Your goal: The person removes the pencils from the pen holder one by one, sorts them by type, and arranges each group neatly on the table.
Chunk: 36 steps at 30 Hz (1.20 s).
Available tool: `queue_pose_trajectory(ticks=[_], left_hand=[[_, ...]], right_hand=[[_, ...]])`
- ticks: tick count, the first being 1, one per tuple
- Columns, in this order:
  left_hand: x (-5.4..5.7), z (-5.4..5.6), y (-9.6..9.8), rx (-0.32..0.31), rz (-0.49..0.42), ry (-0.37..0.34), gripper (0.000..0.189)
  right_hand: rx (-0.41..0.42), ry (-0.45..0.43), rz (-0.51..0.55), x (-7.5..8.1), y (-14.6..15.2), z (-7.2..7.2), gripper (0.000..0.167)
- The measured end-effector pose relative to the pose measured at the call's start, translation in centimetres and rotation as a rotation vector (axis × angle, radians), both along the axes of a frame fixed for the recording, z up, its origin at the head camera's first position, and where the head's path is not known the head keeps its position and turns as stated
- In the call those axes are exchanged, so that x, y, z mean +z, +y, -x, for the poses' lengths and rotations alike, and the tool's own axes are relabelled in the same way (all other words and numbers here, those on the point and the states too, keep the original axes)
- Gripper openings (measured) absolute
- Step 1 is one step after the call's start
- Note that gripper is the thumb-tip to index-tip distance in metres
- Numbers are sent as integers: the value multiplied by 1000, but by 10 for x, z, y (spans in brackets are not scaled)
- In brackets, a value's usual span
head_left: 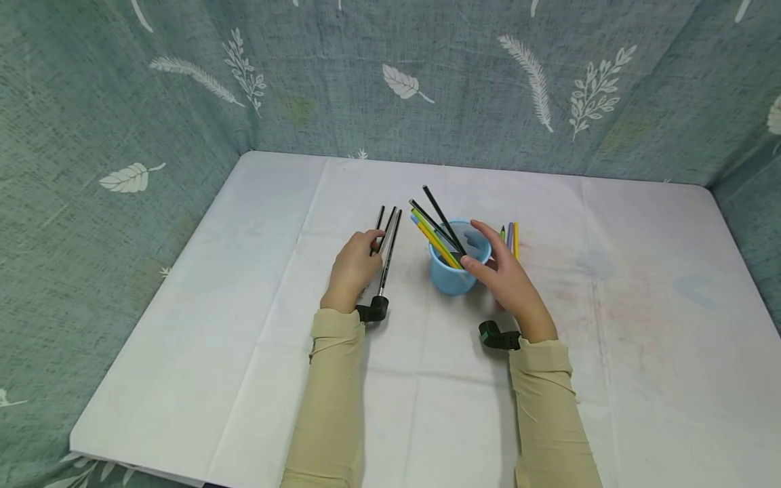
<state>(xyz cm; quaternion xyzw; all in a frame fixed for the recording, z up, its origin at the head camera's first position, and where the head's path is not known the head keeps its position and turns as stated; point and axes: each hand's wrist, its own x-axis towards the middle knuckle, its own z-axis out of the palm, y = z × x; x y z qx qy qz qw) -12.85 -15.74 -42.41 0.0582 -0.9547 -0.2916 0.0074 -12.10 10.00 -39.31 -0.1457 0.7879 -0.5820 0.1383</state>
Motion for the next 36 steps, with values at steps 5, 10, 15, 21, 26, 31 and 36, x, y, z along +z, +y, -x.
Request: queue_pose_trajectory(ticks=[5,10,15,21,26,31,36], left_hand=[[0,0,0,-4,5,-1,44],[0,0,0,-3,11,-8,45],[1,-1,1,-5,21,-14,44],[4,-1,0,-12,15,-10,42],[7,0,1,-24,-23,21,43],[12,-1,1,-38,-56,50,42],[14,-1,2,-43,-72,57,41]], right_hand=[[-2,-2,0,0,0,0,61],[-5,-12,-1,0,1,-1,61],[-4,-14,1,2,1,-1,61],[2,-21,8,2,1,-2,61],[8,-26,26,-1,2,0,62],[3,-16,8,-14,4,7,61],[-3,0,-8,-26,5,13,61]])
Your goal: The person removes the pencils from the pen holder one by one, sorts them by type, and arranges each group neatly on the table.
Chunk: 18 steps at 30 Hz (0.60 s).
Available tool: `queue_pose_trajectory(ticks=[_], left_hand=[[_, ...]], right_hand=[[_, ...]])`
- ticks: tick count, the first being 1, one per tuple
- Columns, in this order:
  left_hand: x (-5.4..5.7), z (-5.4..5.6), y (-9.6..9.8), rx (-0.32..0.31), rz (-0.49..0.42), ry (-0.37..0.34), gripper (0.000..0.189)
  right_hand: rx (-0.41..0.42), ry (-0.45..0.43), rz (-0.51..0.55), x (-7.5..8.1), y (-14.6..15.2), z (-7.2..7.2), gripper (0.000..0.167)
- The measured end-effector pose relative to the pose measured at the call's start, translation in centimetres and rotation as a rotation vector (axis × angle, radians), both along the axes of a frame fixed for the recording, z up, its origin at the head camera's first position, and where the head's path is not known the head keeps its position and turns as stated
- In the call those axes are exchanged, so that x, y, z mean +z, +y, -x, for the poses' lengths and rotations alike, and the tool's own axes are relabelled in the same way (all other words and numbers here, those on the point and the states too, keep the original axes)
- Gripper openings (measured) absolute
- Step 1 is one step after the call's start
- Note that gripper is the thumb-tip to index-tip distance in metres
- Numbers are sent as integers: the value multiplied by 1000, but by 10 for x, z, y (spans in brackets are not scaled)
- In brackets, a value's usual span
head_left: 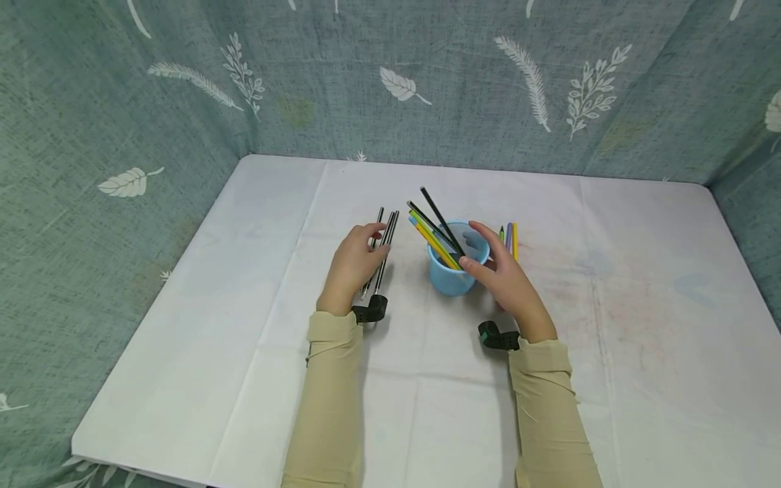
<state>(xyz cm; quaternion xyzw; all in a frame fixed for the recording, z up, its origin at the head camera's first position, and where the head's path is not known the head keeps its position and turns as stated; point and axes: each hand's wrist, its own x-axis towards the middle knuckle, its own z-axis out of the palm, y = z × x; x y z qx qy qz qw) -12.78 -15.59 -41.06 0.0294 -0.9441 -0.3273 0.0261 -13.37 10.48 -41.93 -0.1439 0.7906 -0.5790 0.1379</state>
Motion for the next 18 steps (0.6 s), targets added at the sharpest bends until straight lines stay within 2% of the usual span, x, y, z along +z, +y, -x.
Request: queue_pose_trajectory(ticks=[7,11,13,18], left_hand=[[6,-1,2,-20,-5,1,38],[8,-1,4,-36,-37,-8,39],[8,-1,5,-60,-59,-16,41],[9,-1,11,-170,-154,-50,54]], right_hand=[[6,6,13,-3,0,1,60],[6,2,20,-1,0,0,60],[6,-5,23,-1,0,0,60],[-3,-15,23,1,0,0,61]])
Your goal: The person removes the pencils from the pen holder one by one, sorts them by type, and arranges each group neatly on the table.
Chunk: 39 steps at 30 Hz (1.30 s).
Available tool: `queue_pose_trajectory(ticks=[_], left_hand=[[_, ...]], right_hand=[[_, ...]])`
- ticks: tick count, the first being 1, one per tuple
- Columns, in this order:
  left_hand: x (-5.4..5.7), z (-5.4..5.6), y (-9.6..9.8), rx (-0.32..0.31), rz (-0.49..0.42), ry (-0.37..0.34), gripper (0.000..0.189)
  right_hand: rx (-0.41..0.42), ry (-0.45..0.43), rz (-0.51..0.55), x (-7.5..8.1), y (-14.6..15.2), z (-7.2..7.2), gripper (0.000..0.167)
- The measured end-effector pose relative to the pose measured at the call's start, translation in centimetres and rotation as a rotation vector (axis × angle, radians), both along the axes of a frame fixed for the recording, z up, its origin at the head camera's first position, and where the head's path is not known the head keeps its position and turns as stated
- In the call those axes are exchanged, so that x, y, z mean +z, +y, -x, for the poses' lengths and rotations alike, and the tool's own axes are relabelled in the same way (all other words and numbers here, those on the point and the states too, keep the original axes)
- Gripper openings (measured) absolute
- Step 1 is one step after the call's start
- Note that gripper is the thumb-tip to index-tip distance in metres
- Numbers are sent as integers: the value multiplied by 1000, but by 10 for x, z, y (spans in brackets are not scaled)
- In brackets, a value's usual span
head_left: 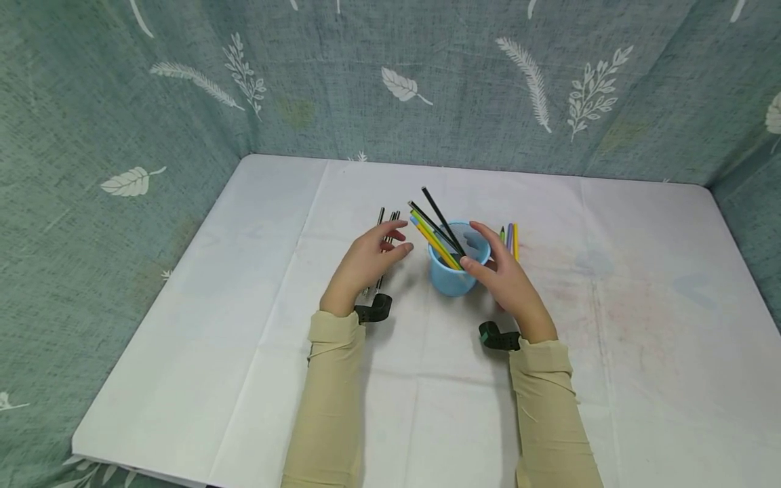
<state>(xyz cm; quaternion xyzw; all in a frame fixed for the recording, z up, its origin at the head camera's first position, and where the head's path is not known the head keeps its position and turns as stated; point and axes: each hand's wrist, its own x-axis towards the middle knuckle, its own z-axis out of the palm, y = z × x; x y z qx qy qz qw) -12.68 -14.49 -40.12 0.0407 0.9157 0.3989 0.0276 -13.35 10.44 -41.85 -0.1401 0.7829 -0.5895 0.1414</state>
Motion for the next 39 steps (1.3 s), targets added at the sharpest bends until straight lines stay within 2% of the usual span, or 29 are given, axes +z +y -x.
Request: queue_pose_trajectory(ticks=[6,12,18,20,23,27,29,31,34,39], left_hand=[[-1,1,11,-119,-87,-57,75],[-3,2,19,-184,-149,-69,73],[-7,4,30,-224,-270,-21,71],[-9,4,35,-241,-268,-2,73],[-13,5,43,-266,-253,22,78],[-17,6,49,-268,-228,29,86],[-17,5,49,-254,-212,26,91],[-18,5,49,-234,-208,31,95],[-19,6,51,-224,-226,58,98],[-20,8,56,-249,-260,74,101]], right_hand=[[-6,8,0,0,0,0,60],[3,13,8,-1,1,0,60],[0,19,-4,-2,0,0,58],[-2,20,-7,-2,0,1,57],[8,18,-5,6,-1,-3,59],[14,19,6,8,-1,-4,61],[9,24,3,2,-1,0,60],[0,25,-5,2,-2,-1,60],[-11,38,-15,13,-4,-6,59],[-24,137,-31,26,-6,-14,50]])
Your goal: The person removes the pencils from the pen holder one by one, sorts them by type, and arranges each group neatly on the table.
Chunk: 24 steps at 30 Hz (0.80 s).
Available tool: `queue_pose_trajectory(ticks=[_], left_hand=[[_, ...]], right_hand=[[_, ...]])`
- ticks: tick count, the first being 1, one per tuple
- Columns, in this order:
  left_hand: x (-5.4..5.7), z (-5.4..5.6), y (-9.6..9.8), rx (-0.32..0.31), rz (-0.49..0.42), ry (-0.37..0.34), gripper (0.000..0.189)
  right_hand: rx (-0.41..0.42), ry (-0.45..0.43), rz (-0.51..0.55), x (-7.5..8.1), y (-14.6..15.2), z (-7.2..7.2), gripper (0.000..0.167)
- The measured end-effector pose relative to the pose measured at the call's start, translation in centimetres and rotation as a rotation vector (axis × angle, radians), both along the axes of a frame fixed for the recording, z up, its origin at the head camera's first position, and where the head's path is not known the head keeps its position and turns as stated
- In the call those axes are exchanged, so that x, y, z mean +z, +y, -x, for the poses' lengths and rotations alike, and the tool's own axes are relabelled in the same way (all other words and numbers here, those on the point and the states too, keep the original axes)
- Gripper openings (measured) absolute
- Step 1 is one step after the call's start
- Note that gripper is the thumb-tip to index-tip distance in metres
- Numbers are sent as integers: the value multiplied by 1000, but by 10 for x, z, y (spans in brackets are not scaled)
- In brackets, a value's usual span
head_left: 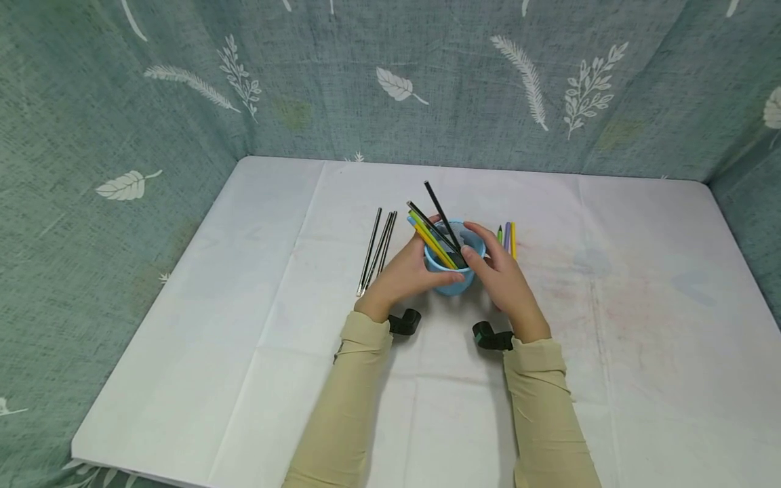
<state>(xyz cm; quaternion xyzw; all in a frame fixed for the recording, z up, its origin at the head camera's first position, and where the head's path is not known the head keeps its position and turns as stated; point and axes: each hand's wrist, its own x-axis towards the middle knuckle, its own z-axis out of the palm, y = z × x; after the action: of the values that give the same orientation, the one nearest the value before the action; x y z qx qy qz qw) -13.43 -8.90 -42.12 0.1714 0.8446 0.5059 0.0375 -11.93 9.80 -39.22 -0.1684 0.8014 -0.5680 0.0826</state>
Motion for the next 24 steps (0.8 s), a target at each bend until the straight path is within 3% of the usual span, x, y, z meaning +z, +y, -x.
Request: queue_pose_trajectory(ticks=[6,12,15,20,24], left_hand=[[1,-2,2,27,23,0,99],[1,-1,3,30,26,-12,98],[1,-1,3,32,36,-16,99],[0,-2,3,42,47,-13,100],[0,-2,3,39,55,-11,100]], right_hand=[[-84,74,-27,-16,0,8,48],[-289,380,20,-25,-4,13,31],[-369,452,75,-25,-5,13,23],[-350,452,108,-21,-6,10,20],[-272,461,32,-16,-9,6,23]])
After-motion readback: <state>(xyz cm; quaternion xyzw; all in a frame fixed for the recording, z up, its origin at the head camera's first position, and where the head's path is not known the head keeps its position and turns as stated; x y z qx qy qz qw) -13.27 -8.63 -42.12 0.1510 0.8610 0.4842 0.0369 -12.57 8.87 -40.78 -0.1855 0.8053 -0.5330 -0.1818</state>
